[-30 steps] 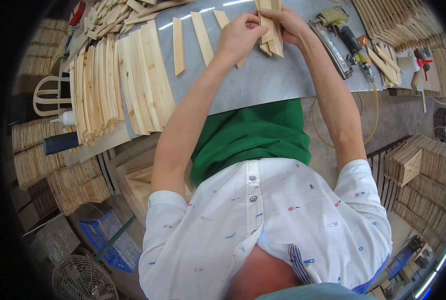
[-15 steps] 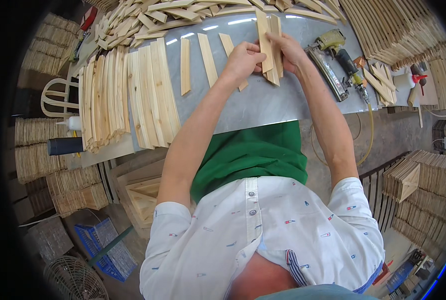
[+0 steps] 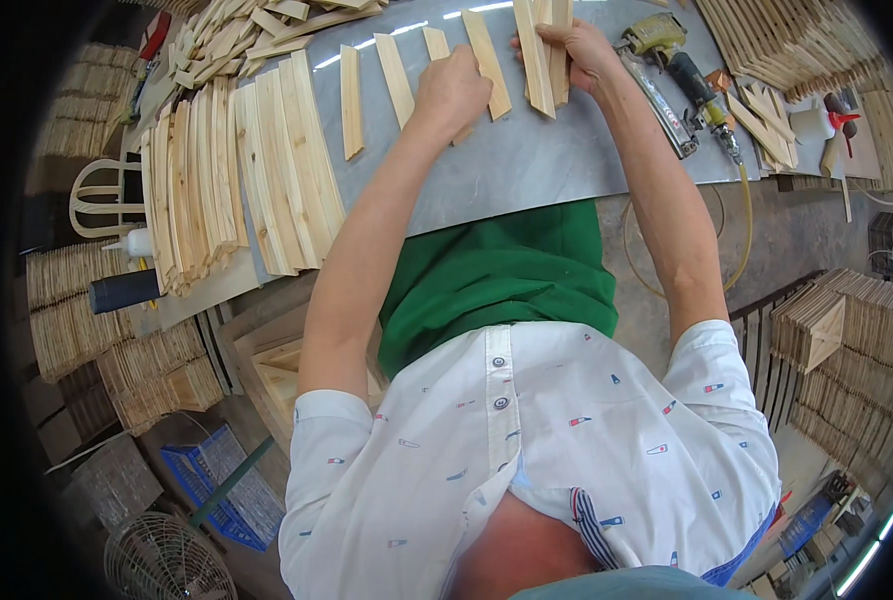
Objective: Assembling and gluing wooden frames in a woodworking workshop.
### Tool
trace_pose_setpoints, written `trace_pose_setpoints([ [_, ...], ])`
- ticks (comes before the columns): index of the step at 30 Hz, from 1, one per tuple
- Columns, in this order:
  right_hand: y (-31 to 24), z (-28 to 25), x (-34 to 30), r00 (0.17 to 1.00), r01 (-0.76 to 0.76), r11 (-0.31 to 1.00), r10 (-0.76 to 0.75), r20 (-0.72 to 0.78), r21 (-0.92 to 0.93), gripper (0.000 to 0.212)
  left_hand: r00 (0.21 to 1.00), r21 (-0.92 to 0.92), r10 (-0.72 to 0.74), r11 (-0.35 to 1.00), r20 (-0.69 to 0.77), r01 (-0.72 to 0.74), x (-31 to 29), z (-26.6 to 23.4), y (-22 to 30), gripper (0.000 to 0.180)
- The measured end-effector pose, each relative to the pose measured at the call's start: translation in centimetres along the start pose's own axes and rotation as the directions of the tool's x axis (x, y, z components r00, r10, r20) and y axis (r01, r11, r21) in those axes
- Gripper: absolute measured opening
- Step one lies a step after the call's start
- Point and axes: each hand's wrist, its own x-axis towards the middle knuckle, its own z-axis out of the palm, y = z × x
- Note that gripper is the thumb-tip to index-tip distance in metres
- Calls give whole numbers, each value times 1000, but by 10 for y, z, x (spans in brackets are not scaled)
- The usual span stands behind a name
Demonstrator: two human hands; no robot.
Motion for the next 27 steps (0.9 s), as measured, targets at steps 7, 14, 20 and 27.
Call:
trace_pose_setpoints([
  [7, 4, -1, -2, 999, 30, 996, -27, -33, 86, 34, 993, -266, 68, 959, -96, -92, -10, 8, 37, 54],
  [14, 8, -2, -4, 997, 50, 990, -41, -72, 135, 37, 998, -326, 25, 945, -57, -42, -3, 12, 43, 69],
  [20, 5, -3, -4, 997, 39, 990, -30, -67, 137, 38, 998, -390, -64, 920, -25, 49, 0, 13, 44, 65],
  [27, 0, -2, -2, 996, 10, 994, -1, -84, 106, 37, 999, -500, -32, 865, 30, 42, 4, 15, 34, 64],
])
